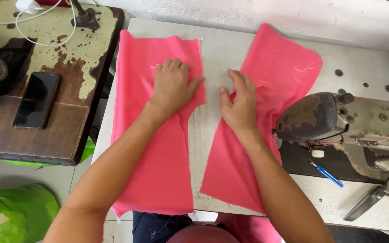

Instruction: Picking up, unfolding, and organizing pink fabric pieces on a sewing machine table in preparation for sewing.

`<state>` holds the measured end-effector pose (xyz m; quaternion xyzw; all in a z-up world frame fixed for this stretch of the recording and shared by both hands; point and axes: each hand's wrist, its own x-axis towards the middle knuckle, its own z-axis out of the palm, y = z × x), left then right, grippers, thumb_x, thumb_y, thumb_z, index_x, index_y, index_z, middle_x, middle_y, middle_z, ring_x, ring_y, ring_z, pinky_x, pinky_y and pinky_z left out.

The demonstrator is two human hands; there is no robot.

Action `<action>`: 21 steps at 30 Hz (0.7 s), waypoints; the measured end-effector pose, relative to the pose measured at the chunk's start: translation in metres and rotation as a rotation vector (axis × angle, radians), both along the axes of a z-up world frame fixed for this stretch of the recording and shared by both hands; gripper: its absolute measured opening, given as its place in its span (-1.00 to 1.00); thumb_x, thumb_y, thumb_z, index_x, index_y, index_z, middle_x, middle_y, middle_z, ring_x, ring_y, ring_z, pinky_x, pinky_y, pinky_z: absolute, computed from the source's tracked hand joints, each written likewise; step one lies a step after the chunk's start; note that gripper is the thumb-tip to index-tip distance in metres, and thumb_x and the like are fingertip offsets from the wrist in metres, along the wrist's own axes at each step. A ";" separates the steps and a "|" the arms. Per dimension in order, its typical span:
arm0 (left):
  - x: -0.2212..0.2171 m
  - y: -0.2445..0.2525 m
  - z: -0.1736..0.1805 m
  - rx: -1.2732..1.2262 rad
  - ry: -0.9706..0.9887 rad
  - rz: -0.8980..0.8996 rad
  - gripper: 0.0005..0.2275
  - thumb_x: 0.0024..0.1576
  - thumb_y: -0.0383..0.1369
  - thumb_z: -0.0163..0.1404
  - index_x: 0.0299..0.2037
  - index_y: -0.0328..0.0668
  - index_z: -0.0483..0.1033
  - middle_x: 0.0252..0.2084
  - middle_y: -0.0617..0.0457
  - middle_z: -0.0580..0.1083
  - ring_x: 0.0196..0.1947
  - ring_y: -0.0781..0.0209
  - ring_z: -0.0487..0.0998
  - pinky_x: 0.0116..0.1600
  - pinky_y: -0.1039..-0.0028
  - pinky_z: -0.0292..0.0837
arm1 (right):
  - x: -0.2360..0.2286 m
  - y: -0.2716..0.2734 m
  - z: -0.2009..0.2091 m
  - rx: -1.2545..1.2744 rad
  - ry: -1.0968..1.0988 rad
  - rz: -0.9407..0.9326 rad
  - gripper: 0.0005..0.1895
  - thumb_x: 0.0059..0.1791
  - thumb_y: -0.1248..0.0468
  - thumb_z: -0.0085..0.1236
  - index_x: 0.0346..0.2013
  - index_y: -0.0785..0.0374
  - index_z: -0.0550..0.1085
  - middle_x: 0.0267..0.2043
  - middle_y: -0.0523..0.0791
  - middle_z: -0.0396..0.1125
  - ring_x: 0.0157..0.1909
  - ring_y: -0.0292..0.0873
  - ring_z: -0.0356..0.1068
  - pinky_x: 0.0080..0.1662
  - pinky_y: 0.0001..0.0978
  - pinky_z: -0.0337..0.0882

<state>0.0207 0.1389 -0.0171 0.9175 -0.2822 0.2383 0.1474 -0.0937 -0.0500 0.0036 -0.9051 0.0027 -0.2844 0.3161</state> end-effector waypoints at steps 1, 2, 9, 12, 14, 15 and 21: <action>-0.003 -0.011 0.010 0.045 0.041 0.041 -0.56 0.11 0.11 0.11 -0.15 -0.12 0.60 -0.20 -0.02 0.51 -0.09 -0.01 0.56 0.02 0.08 0.42 | 0.000 0.001 0.000 0.078 -0.030 0.018 -0.50 0.06 0.30 0.18 0.31 0.20 0.38 0.20 0.00 0.26 0.21 0.08 0.29 0.19 0.02 0.24; -0.007 -0.022 0.019 0.091 0.081 0.086 -0.52 0.04 0.15 0.17 -0.21 -0.16 0.58 -0.27 -0.02 0.50 -0.19 -0.04 0.60 -0.10 0.07 0.51 | -0.001 0.002 0.000 0.157 -0.060 0.039 -0.51 0.04 0.35 0.20 0.28 0.22 0.40 0.15 -0.01 0.28 0.08 0.03 0.37 0.11 -0.12 0.37; 0.031 -0.032 0.035 -0.360 0.411 0.070 -0.79 0.18 -0.11 -0.01 -0.26 -0.04 0.51 -0.39 -0.09 0.55 -0.25 -0.28 0.64 -0.23 -0.11 0.50 | -0.019 0.036 0.023 0.611 0.037 0.237 -0.18 0.01 0.31 0.27 0.46 0.44 0.05 0.38 0.28 0.01 0.14 0.16 0.42 0.08 -0.14 0.53; 0.010 -0.020 0.109 -0.892 0.465 -0.082 -0.81 0.23 -0.21 -0.03 -0.39 -0.04 0.46 -0.46 0.25 0.42 -0.39 0.40 0.37 -0.23 0.46 0.33 | -0.033 0.050 0.047 0.707 0.422 0.288 -0.01 -0.13 -0.05 0.23 0.48 0.22 0.04 0.38 -0.13 0.27 0.19 -0.27 0.43 0.12 -0.46 0.42; -0.001 -0.013 0.155 -1.249 0.691 -0.070 -0.88 0.21 -0.38 -0.07 -0.34 -0.19 0.47 -0.55 0.12 0.39 -0.61 0.34 0.39 -0.48 0.53 0.41 | -0.037 0.054 0.050 0.588 0.537 0.423 -0.68 -0.06 0.10 0.17 -0.09 0.15 0.59 -0.13 -0.27 0.53 -0.08 -0.38 0.46 -0.04 -0.48 0.47; 0.000 -0.008 0.164 -1.252 0.676 -0.071 -0.88 0.21 -0.38 -0.07 -0.34 -0.19 0.47 -0.55 0.12 0.39 -0.61 0.34 0.39 -0.48 0.53 0.41 | -0.039 0.053 0.052 0.582 0.528 0.434 -0.68 -0.06 0.10 0.17 -0.09 0.15 0.59 -0.13 -0.27 0.53 -0.08 -0.38 0.46 -0.04 -0.48 0.47; 0.034 0.022 0.184 -1.720 0.756 -0.205 -0.72 0.27 -0.46 -0.14 -0.55 -0.18 0.25 -0.76 0.13 0.16 -0.77 0.25 0.14 -0.58 0.44 -0.01 | -0.038 0.036 0.067 0.372 0.552 0.268 -0.89 -0.12 0.25 -0.01 -0.42 0.16 0.47 -0.48 -0.30 0.31 -0.40 -0.35 0.28 -0.30 -0.42 0.31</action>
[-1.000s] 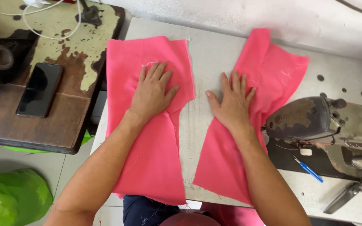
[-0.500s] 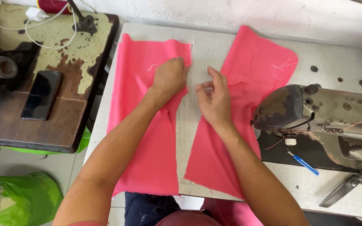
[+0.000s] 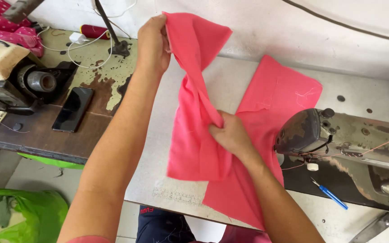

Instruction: Picking up, unfolding, and organizing pink fabric pieces on a sewing machine table in preparation for sewing.

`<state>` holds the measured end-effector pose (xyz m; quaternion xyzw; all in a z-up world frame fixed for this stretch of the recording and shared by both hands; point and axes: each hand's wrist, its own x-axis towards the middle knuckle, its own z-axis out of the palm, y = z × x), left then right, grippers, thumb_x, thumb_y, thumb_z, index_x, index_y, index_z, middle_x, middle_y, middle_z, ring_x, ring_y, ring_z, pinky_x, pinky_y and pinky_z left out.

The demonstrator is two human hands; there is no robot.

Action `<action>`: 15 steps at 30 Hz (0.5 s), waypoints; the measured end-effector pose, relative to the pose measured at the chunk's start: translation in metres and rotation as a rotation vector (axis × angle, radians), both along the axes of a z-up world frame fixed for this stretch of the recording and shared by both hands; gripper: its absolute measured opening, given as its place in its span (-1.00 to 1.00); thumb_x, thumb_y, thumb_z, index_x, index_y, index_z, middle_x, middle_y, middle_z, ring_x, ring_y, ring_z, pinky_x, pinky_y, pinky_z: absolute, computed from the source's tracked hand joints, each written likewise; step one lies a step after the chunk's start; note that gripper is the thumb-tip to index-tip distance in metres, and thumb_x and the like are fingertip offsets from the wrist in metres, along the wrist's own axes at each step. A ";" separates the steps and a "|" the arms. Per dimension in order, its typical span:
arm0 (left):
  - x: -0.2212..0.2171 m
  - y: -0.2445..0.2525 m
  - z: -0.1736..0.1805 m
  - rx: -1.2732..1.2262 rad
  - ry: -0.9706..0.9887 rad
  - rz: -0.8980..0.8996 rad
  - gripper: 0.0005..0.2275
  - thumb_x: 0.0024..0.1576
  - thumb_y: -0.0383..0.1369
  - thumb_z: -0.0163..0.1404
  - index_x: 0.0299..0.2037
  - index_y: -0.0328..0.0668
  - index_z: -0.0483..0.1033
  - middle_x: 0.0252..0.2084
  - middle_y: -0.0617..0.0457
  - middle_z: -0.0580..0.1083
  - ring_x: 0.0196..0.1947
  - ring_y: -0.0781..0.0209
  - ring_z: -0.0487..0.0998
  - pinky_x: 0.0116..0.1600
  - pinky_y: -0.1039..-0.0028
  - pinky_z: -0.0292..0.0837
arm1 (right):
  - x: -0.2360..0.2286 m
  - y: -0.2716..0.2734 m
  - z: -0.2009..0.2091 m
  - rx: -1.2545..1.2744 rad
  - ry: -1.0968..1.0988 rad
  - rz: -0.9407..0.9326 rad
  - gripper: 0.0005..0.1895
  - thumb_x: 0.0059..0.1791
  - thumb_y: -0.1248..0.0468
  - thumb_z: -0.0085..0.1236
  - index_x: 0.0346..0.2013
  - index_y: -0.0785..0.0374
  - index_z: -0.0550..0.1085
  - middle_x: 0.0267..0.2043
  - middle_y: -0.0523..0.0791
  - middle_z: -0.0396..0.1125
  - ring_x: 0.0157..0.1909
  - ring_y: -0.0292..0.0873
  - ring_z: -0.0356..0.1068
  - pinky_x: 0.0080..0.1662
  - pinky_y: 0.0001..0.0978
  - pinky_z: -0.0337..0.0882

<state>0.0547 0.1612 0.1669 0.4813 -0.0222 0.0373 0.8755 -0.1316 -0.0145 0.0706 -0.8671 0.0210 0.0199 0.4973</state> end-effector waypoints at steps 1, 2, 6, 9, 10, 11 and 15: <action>0.002 0.005 0.007 -0.044 0.017 -0.017 -0.75 0.29 -0.47 -0.16 -0.49 -0.22 0.28 -0.68 0.13 0.20 -0.72 0.28 0.19 -0.58 0.48 0.01 | -0.002 -0.004 0.008 -0.049 -0.021 -0.063 -0.76 -0.14 0.27 -0.03 -0.25 0.13 0.54 -0.49 -0.24 0.38 -0.45 -0.28 0.33 -0.33 -0.36 0.33; 0.003 0.010 0.013 -0.089 0.035 -0.034 -0.77 0.32 -0.48 -0.18 -0.44 -0.26 0.30 -0.59 0.12 0.25 -0.67 0.31 0.23 -0.58 0.52 0.04 | -0.004 -0.007 0.016 -0.099 -0.042 -0.127 -0.59 -0.15 0.30 -0.06 -0.08 0.10 0.61 -0.49 -0.19 0.45 -0.50 -0.21 0.38 -0.37 -0.30 0.35; 0.028 0.048 0.012 -0.432 -0.175 -0.146 -0.85 0.29 -0.62 -0.18 -0.26 -0.45 0.47 -0.37 -0.18 0.58 -0.33 0.01 0.64 -0.27 0.39 0.55 | -0.011 -0.023 0.020 -0.233 -0.499 -0.270 -0.61 -0.08 0.33 -0.02 -0.01 0.12 0.60 -0.34 -0.15 0.54 -0.41 -0.19 0.46 -0.26 -0.32 0.46; 0.005 0.088 0.011 -0.410 -0.160 -0.058 -0.85 0.28 -0.57 -0.15 -0.29 -0.37 0.49 -0.38 -0.09 0.53 -0.33 0.05 0.56 -0.24 0.34 0.46 | -0.044 -0.007 0.059 -0.371 -0.857 -0.250 -0.63 -0.10 0.51 0.05 -0.02 0.31 0.59 -0.06 -0.05 0.50 -0.06 -0.07 0.50 -0.02 -0.26 0.48; -0.006 0.099 0.008 -0.393 -0.153 0.002 -0.85 0.26 -0.53 -0.12 -0.32 -0.31 0.51 -0.39 -0.02 0.49 -0.34 0.09 0.49 -0.21 0.30 0.39 | -0.055 -0.002 0.064 -0.423 -0.937 -0.212 -0.64 -0.06 0.56 0.00 -0.03 0.37 0.59 -0.08 0.00 0.49 -0.07 -0.01 0.48 0.00 -0.22 0.46; -0.017 0.110 0.008 -0.378 -0.153 0.063 -0.84 0.25 -0.50 -0.10 -0.34 -0.25 0.53 -0.40 0.04 0.45 -0.34 0.12 0.43 -0.19 0.26 0.33 | -0.065 0.003 0.072 -0.476 -1.023 -0.170 -0.65 -0.03 0.62 -0.04 -0.04 0.43 0.59 -0.10 0.05 0.48 -0.09 0.04 0.46 0.02 -0.17 0.44; -0.078 0.145 -0.058 -0.153 0.079 0.215 -0.86 0.26 -0.54 -0.21 -0.23 -0.24 0.46 -0.24 0.01 0.53 -0.19 0.08 0.62 -0.14 0.24 0.63 | -0.092 0.010 0.030 -0.505 -0.971 -0.040 -0.68 -0.08 0.58 0.04 -0.10 0.36 0.61 -0.06 -0.03 0.50 -0.05 -0.01 0.48 0.06 -0.16 0.44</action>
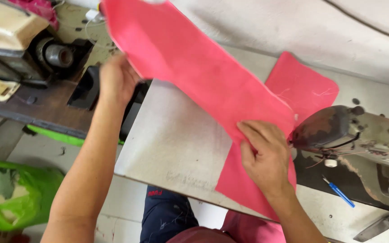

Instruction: Picking up, unfolding, and organizing pink fabric pieces on a sewing machine table in preparation for sewing.

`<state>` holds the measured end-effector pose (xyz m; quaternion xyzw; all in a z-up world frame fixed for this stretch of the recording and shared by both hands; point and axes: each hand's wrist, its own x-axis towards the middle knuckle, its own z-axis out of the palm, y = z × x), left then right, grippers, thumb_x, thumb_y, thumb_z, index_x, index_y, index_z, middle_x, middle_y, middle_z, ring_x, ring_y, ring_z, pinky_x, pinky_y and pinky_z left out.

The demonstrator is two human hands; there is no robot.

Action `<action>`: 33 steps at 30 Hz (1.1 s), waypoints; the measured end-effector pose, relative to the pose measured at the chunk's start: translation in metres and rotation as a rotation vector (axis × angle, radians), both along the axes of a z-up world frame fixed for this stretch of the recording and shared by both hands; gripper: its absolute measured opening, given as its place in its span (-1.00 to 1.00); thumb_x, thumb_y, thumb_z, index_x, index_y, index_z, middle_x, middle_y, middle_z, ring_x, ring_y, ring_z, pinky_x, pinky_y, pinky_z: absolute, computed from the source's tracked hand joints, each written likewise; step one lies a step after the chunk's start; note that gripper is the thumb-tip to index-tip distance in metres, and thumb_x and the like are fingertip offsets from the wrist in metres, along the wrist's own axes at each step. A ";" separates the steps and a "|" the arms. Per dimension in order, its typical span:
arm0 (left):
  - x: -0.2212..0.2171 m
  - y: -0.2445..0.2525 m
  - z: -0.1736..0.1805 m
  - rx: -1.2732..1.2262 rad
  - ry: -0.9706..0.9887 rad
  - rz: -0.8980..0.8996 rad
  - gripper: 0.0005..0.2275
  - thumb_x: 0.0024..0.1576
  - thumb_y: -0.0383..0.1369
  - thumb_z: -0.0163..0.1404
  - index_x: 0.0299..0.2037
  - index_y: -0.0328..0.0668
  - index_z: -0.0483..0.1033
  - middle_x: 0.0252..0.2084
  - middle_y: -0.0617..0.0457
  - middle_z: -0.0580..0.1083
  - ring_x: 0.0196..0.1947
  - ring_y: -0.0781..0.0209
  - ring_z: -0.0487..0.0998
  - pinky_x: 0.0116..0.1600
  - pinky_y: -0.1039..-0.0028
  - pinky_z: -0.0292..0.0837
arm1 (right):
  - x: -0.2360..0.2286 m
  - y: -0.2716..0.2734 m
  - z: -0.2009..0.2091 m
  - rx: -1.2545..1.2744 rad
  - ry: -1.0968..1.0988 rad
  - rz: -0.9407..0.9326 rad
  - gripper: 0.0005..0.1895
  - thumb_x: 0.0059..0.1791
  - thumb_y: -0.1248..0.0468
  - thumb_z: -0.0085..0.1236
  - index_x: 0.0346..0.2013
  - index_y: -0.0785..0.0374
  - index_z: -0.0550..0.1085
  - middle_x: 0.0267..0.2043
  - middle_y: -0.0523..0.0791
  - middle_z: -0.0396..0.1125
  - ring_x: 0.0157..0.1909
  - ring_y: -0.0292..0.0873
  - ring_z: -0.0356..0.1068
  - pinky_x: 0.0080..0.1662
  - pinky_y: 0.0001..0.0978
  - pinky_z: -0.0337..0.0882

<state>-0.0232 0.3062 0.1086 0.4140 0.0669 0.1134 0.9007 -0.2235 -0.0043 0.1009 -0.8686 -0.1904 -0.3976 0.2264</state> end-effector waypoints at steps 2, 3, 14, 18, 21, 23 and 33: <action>-0.005 0.019 -0.048 0.230 0.341 -0.152 -0.60 0.19 -0.39 -0.21 0.17 -0.53 0.41 -0.05 -0.30 0.60 -0.06 -0.20 0.69 0.01 0.08 0.72 | -0.006 0.000 -0.034 -0.037 0.132 0.017 -0.68 -0.11 0.57 0.08 -0.12 0.33 0.62 -0.08 -0.07 0.51 -0.07 -0.04 0.46 0.07 -0.13 0.46; -0.009 0.024 -0.059 0.222 0.352 -0.142 -0.60 0.19 -0.39 -0.21 0.17 -0.53 0.41 -0.05 -0.30 0.60 -0.06 -0.20 0.69 0.01 0.08 0.72 | -0.008 -0.002 -0.045 -0.042 0.142 0.029 -0.68 -0.11 0.57 0.08 -0.12 0.33 0.62 -0.08 -0.07 0.51 -0.07 -0.04 0.46 0.07 -0.13 0.46; 0.011 -0.003 -0.060 1.174 0.207 -0.128 -0.52 0.18 -0.19 -0.02 0.30 -0.14 0.31 0.24 0.03 0.39 0.19 0.11 0.43 0.17 0.23 0.41 | -0.034 0.016 -0.048 0.273 0.448 -0.117 -0.82 0.12 0.32 0.00 -0.15 0.24 0.58 -0.39 -0.22 0.54 -0.30 -0.27 0.60 -0.35 -0.53 0.49; 0.031 -0.012 -0.071 1.118 0.213 -0.134 -0.57 0.18 -0.19 -0.03 0.24 -0.14 0.34 0.19 0.08 0.42 0.15 0.15 0.45 0.10 0.30 0.43 | -0.026 0.019 -0.049 0.139 0.513 -0.076 -0.78 0.06 0.13 0.13 -0.10 0.16 0.57 -0.15 -0.24 0.49 -0.23 -0.30 0.47 -0.18 -0.45 0.46; 0.040 -0.017 -0.078 1.159 0.148 -0.125 -0.72 0.17 -0.31 -0.03 0.07 -0.13 0.43 0.05 0.07 0.47 0.04 0.15 0.49 0.04 0.31 0.47 | -0.021 0.010 -0.068 -0.163 0.699 -0.196 -0.47 -0.11 -0.16 0.28 -0.01 0.10 0.59 0.04 -0.25 0.35 0.14 -0.16 0.34 -0.08 -0.09 0.49; 0.044 -0.018 -0.083 1.164 0.130 -0.104 -0.75 0.19 -0.35 -0.03 0.06 -0.13 0.45 0.11 0.02 0.50 0.12 0.11 0.51 0.10 0.29 0.50 | -0.019 0.006 -0.074 -0.091 0.590 -0.178 -0.89 0.01 0.23 0.14 -0.27 0.06 0.62 -0.23 -0.31 0.42 -0.16 -0.25 0.42 -0.37 -0.25 0.45; 0.138 -0.093 -0.088 1.260 -0.433 -0.142 -0.47 -0.10 -0.61 -0.28 0.11 -0.18 0.49 0.04 -0.05 0.57 0.09 -0.08 0.52 0.21 0.29 0.38 | -0.036 0.058 -0.046 0.263 0.602 0.292 -0.87 0.05 0.37 0.06 -0.17 0.37 0.50 -0.14 0.00 0.45 -0.10 -0.03 0.47 0.00 -0.26 0.46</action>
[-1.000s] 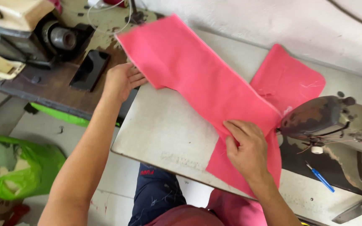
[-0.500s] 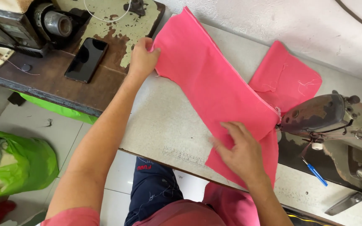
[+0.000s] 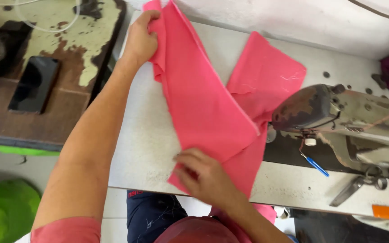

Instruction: Picking up, unfolding, and organizing pink fabric pieces on a sewing machine table in preparation for sewing.

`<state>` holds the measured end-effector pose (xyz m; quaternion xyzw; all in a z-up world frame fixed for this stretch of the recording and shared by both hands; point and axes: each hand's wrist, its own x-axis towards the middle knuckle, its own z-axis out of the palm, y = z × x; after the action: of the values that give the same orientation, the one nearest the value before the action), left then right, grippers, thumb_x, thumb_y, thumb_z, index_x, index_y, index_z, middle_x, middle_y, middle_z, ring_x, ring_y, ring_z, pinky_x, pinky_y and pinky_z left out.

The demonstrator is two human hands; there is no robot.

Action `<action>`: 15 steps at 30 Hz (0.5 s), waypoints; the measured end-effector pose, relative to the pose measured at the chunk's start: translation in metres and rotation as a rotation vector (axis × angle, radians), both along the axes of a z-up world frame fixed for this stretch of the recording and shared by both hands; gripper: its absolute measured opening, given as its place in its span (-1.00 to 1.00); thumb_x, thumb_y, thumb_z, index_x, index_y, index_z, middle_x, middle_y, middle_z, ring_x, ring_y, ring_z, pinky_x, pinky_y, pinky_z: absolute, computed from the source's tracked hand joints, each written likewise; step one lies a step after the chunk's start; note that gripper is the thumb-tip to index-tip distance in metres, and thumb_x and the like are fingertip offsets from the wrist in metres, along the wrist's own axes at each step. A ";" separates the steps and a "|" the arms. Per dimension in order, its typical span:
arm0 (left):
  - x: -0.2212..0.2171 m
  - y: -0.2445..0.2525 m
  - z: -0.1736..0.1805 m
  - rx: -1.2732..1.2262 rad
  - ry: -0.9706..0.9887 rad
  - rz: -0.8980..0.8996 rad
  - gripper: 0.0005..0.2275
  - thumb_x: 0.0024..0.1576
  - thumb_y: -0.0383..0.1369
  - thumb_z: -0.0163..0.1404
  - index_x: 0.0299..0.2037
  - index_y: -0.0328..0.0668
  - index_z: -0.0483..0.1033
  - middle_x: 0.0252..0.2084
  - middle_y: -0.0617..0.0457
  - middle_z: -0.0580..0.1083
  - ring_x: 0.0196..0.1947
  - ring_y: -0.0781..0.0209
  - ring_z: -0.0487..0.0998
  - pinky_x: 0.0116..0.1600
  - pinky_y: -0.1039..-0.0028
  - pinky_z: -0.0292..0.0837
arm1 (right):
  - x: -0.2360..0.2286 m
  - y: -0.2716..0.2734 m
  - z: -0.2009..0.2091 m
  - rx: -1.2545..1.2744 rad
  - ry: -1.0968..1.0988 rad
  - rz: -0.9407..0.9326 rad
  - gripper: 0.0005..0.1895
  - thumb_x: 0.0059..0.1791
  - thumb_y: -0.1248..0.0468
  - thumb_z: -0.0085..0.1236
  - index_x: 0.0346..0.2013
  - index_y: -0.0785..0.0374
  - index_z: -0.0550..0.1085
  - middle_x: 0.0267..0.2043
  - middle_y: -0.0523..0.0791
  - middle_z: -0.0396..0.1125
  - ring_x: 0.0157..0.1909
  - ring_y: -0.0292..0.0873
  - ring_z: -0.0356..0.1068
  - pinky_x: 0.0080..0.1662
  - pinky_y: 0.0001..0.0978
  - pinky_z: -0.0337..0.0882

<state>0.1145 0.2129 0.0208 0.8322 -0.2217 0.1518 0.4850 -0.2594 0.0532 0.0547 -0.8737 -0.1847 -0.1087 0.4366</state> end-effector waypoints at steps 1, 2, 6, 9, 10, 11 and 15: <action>0.000 -0.009 0.005 0.123 0.099 -0.021 -0.44 -0.01 -0.65 -0.25 0.29 -0.22 0.30 0.29 -0.15 0.24 0.30 -0.16 0.27 0.35 0.23 0.22 | -0.007 0.000 0.005 -0.034 -0.012 -0.015 -0.83 0.04 0.32 0.10 -0.10 0.32 0.50 -0.06 -0.05 0.42 -0.05 -0.07 0.47 -0.05 -0.29 0.48; -0.001 -0.016 0.010 0.249 0.194 -0.042 -0.37 0.08 -0.69 -0.23 0.46 -0.26 0.12 0.54 -0.25 -0.10 0.51 -0.24 0.02 0.50 0.17 0.07 | -0.014 0.001 0.011 -0.067 -0.023 -0.030 -0.76 0.03 0.27 0.14 -0.02 0.27 0.50 0.02 -0.09 0.39 -0.01 -0.11 0.46 -0.09 -0.32 0.50; -0.057 -0.044 0.013 0.651 0.167 0.318 -0.36 0.28 -0.30 -0.03 0.50 -0.39 -0.04 0.51 -0.52 -0.28 0.50 -0.59 -0.30 0.44 -0.40 -0.46 | -0.049 -0.051 -0.023 -0.312 -0.191 -0.313 -0.55 0.00 0.09 0.22 0.12 0.23 0.48 0.10 -0.03 0.34 0.10 0.00 0.37 0.14 -0.07 0.36; -0.100 -0.038 -0.011 0.809 -0.261 0.239 -0.37 0.29 0.04 -0.13 0.47 -0.21 0.22 0.55 -0.33 -0.02 0.53 -0.37 -0.15 0.44 -0.41 -0.39 | -0.084 -0.076 -0.052 -0.514 -0.016 -0.551 -0.10 -0.20 -0.27 0.32 0.29 0.13 0.38 0.29 0.02 0.20 0.31 0.09 0.20 0.28 0.11 0.18; -0.110 -0.033 -0.022 0.776 -0.377 0.107 -0.47 0.27 -0.01 -0.09 0.29 -0.24 0.37 0.39 -0.27 0.22 0.47 -0.33 0.06 0.41 -0.44 -0.32 | -0.093 -0.079 -0.051 -0.462 -0.106 -0.545 -0.50 -0.10 0.00 0.25 0.07 0.12 0.48 0.10 -0.07 0.30 0.11 0.02 0.29 0.17 -0.04 0.26; -0.118 -0.031 -0.029 0.733 -0.502 -0.026 -0.56 0.26 -0.05 -0.05 0.11 -0.28 0.53 0.24 -0.21 0.46 0.40 -0.28 0.27 0.39 -0.47 -0.25 | -0.100 -0.083 -0.050 -0.411 -0.204 -0.546 -0.85 0.00 0.27 0.18 -0.14 0.12 0.58 -0.09 -0.15 0.40 -0.09 -0.04 0.38 0.06 -0.19 0.34; -0.100 -0.015 -0.007 0.863 -0.152 -0.130 -0.42 0.33 0.10 -0.39 0.39 -0.07 0.29 0.52 -0.12 0.14 0.53 -0.10 0.01 0.40 -0.44 -0.47 | -0.131 -0.080 -0.022 -0.320 -0.138 -0.410 -0.93 -0.01 0.31 0.13 -0.30 0.16 0.56 -0.19 -0.16 0.44 -0.14 -0.11 0.42 0.03 -0.22 0.31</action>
<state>0.0145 0.1980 0.0139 0.9294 -0.3515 0.0753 0.0839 -0.3908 -0.0271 0.0323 -0.9414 -0.0481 -0.2235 0.2481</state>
